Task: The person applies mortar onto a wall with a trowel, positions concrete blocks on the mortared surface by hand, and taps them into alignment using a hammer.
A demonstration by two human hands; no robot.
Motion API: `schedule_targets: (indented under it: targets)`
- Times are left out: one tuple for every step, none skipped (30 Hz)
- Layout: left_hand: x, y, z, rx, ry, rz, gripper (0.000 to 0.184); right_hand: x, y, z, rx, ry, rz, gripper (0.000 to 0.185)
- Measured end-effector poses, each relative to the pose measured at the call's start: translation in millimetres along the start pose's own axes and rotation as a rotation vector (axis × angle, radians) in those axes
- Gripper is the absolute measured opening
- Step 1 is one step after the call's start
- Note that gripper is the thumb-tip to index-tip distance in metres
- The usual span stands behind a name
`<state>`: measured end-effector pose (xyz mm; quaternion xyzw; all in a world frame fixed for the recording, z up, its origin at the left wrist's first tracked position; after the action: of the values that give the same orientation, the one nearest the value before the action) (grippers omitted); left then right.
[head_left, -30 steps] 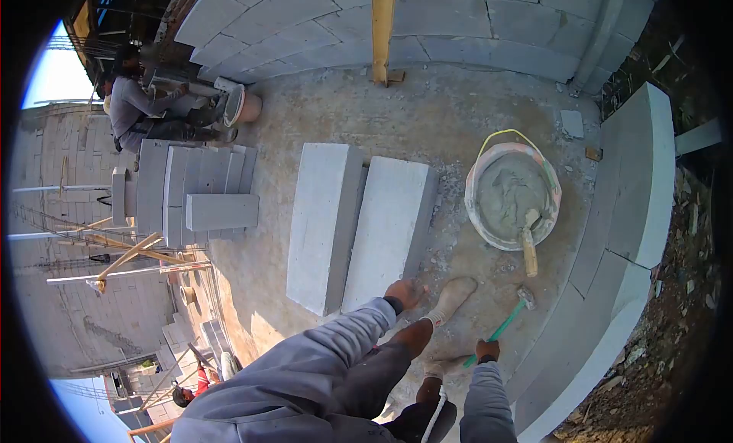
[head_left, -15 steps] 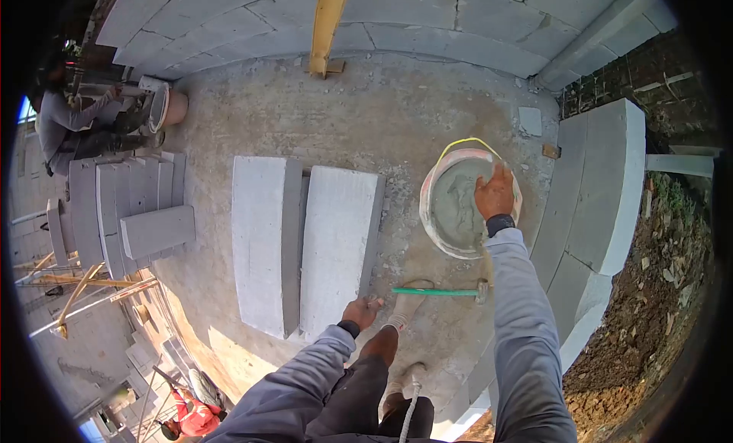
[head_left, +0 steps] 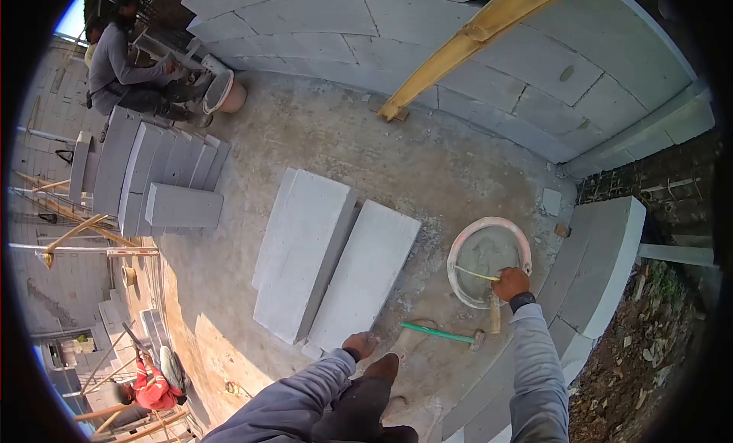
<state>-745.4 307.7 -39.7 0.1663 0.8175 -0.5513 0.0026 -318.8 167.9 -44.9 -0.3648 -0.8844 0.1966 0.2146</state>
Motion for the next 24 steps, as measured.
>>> schedule_targets:
  targets:
    - [-14.4, -1.6, -4.0, -0.023, 0.003, 0.031, 0.058, 4.7, -17.5, 1.4, 0.101, -0.021, 0.005, 0.036]
    - [-29.2, -3.4, -7.2, -0.016, 0.010, 0.053, 0.058, 3.6, -34.7, 4.4, 0.095, -0.019, 0.005, 0.036]
    - [-44.8, -5.7, -11.4, -0.011, 0.017, 0.073, 0.057, 3.5, -49.4, 11.0, 0.090, -0.016, 0.002, 0.036]
    - [-59.1, -7.6, -16.8, -0.011, 0.021, 0.091, 0.057, 5.0, -53.9, 12.9, 0.081, -0.014, -0.007, 0.036]
    - [-71.1, -10.5, -21.0, -0.017, -0.045, 0.120, 0.057, 6.6, -50.4, 14.8, 0.130, -0.045, 0.002, 0.037]
    - [-80.0, -14.8, -24.5, -0.018, -0.108, 0.148, 0.056, 11.6, -49.7, 14.6, 0.182, -0.072, 0.015, 0.039]
    - [-85.1, -21.9, -30.5, -0.016, -0.162, 0.176, 0.055, 15.0, -55.6, 15.5, 0.235, -0.092, 0.034, 0.040]
    - [-87.9, -32.1, -39.8, -0.071, -0.160, 0.218, 0.055, 18.8, -68.0, 17.3, 0.261, -0.097, 0.002, 0.042]
    - [-92.5, -44.3, -49.6, -0.126, -0.160, 0.262, 0.055, 23.6, -87.4, 15.1, 0.230, -0.073, -0.003, 0.042]
    - [-97.9, -52.5, -56.9, -0.180, -0.169, 0.307, 0.055, 24.7, -111.1, 14.0, 0.199, -0.058, -0.011, 0.042]
    - [-97.1, -55.0, -60.7, -0.190, -0.175, 0.316, 0.054, 23.0, -134.0, 13.1, 0.179, -0.048, -0.018, 0.041]
    - [-89.6, -54.5, -63.7, -0.193, -0.181, 0.322, 0.053, 30.7, -155.7, 3.0, 0.122, -0.027, -0.015, 0.040]
    - [-77.5, -55.5, -61.1, -0.191, -0.182, 0.327, 0.051, 41.6, -180.9, -8.0, 0.131, -0.011, 0.003, 0.040]
    - [-62.5, -54.1, -55.6, -0.203, -0.137, 0.316, 0.050, 53.6, -203.8, -21.1, 0.134, 0.007, 0.022, 0.040]
    - [-50.2, -47.8, -53.3, -0.221, -0.091, 0.313, 0.048, 57.5, -219.5, -28.8, 0.126, 0.024, 0.043, 0.041]
    - [-45.7, -51.1, -53.7, -0.242, -0.044, 0.313, 0.046, 55.5, -240.2, -23.0, 0.085, 0.033, 0.030, 0.040]
    - [-39.7, -57.8, -48.8, -0.240, -0.046, 0.316, 0.047, 54.0, -261.3, -16.3, 0.086, 0.058, 0.043, 0.040]
    - [-39.2, -71.1, -47.3, -0.237, -0.047, 0.319, 0.048, 58.2, -284.7, -14.3, 0.087, 0.084, 0.058, 0.039]
    - [-39.1, -82.0, -43.2, -0.235, -0.047, 0.327, 0.049, 63.6, -307.1, -12.7, 0.083, 0.109, 0.074, 0.039]
    - [-36.4, -90.3, -34.1, -0.212, -0.100, 0.337, 0.049, 71.4, -327.4, -9.1, 0.135, 0.114, 0.109, 0.038]
    - [-37.1, -99.5, -24.4, -0.242, -0.120, 0.375, 0.049, 71.1, -341.7, -2.0, 0.128, 0.126, 0.130, 0.038]
    - [-36.0, -109.6, -11.4, -0.271, -0.138, 0.406, 0.049, 71.8, -355.0, 13.7, 0.126, 0.143, 0.149, 0.039]
    - [-27.0, -121.4, 2.2, -0.291, -0.151, 0.429, 0.049, 74.4, -369.8, 33.6, 0.133, 0.166, 0.170, 0.039]
    - [-13.6, -132.1, 14.8, -0.324, -0.184, 0.470, 0.048, 74.3, -374.7, 55.9, 0.137, 0.166, 0.150, 0.039]
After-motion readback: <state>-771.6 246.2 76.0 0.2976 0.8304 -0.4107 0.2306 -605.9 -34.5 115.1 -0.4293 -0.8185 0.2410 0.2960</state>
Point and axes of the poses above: each hand's wrist, its own y-axis towards the middle knuckle, its own z-axis out of the palm, x = y × z, the point moved 3 cm from there along y, towards the middle knuckle, and after that the axes turned 1 degree about -x, right-handed, at the moved point
